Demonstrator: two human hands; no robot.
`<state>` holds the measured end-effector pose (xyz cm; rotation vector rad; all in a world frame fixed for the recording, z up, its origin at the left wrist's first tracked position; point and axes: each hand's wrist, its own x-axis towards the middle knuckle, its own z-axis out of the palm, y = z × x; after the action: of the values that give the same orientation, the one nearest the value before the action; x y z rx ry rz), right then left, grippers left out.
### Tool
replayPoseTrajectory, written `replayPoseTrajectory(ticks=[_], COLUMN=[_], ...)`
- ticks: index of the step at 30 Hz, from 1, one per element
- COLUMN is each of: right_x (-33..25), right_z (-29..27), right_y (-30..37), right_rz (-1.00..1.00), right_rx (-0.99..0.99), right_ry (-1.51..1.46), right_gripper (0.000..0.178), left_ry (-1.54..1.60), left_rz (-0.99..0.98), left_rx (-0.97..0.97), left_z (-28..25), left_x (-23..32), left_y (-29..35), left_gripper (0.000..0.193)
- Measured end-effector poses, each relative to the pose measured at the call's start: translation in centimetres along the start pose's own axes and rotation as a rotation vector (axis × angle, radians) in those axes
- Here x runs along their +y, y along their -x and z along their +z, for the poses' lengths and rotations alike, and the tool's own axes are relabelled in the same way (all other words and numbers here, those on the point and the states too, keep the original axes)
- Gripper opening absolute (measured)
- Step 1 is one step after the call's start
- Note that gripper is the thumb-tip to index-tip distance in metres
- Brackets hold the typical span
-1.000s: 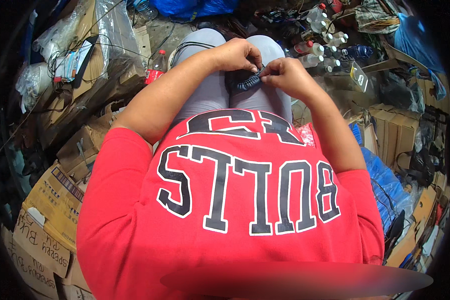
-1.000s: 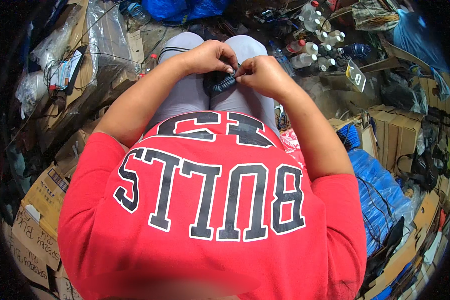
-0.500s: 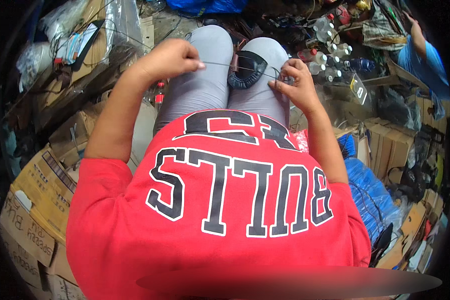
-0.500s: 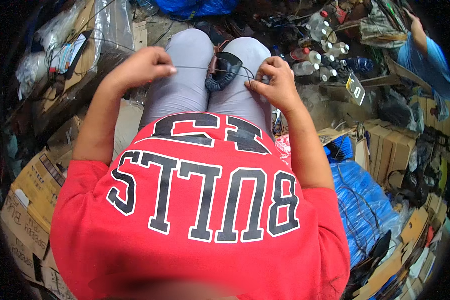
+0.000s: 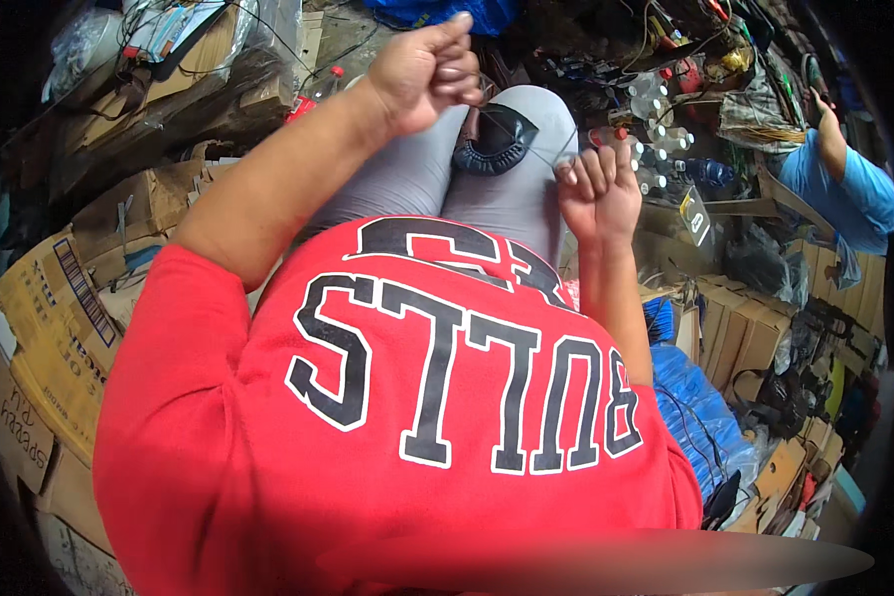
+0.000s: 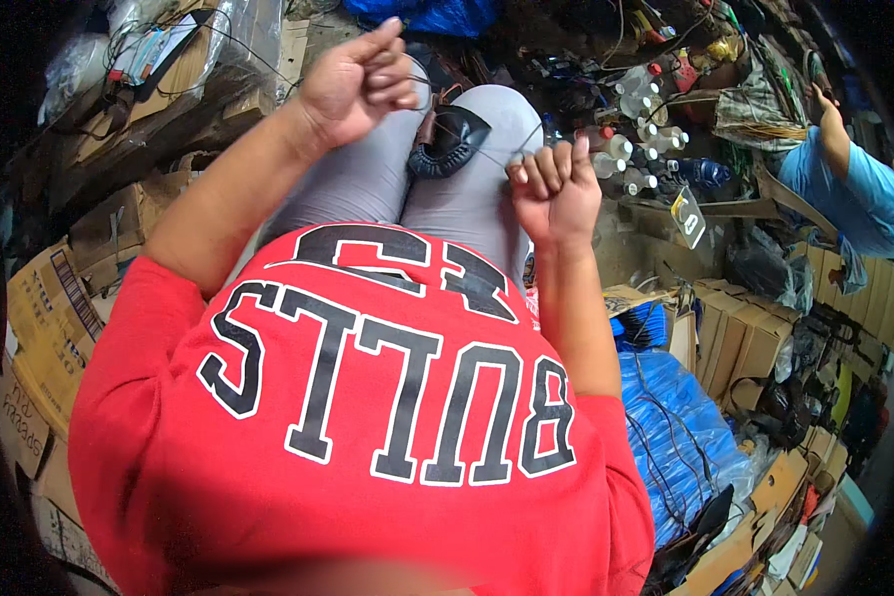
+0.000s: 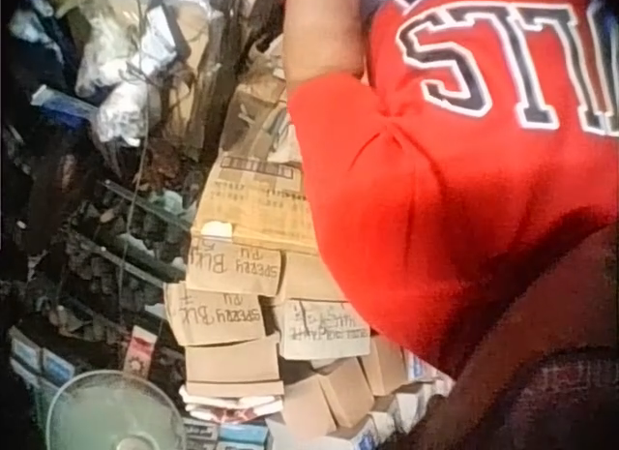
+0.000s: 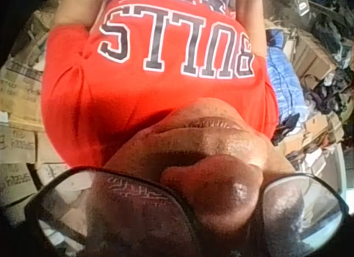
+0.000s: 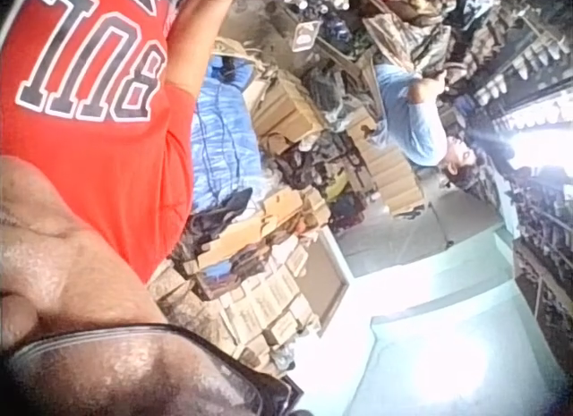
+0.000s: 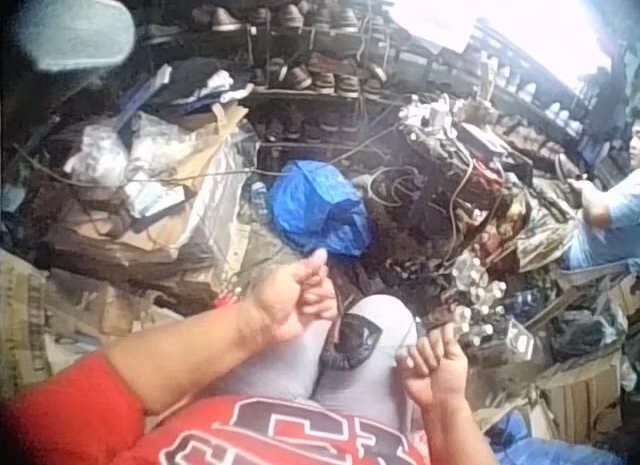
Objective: Stitching or repairing a black shoe component by hand using a needle and thread.
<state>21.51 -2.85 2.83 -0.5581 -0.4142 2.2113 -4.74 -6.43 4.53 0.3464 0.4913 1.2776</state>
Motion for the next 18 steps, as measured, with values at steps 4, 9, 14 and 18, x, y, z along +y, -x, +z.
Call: replayPoseTrajectory(ticks=[4, 9, 14, 18], right_x=[-0.8, -1.8, -6.8, -9.8], right_z=[-0.4, -1.2, -6.2, -8.3], right_y=[2.1, 3.0, 4.7, 6.3], right_rz=[-0.098, -0.045, 0.024, 0.044], right_rx=[-0.067, 0.113, 0.324, 0.456], right_ry=[0.228, 0.37, 1.591, 1.721], right_gripper=[0.047, 0.041, 0.049, 0.058], left_ry=[-0.085, -0.577, -1.324, -1.563], left_rz=[-0.034, 0.039, 0.232, 0.497], left_rx=[0.067, 0.188, 0.502, 0.402], left_z=[-2.6, -3.0, -8.1, -8.3], left_x=[1.7, 3.5, 6.5, 3.9], left_y=[1.0, 1.9, 5.8, 7.2], left_gripper=[0.043, 0.042, 0.043, 0.029])
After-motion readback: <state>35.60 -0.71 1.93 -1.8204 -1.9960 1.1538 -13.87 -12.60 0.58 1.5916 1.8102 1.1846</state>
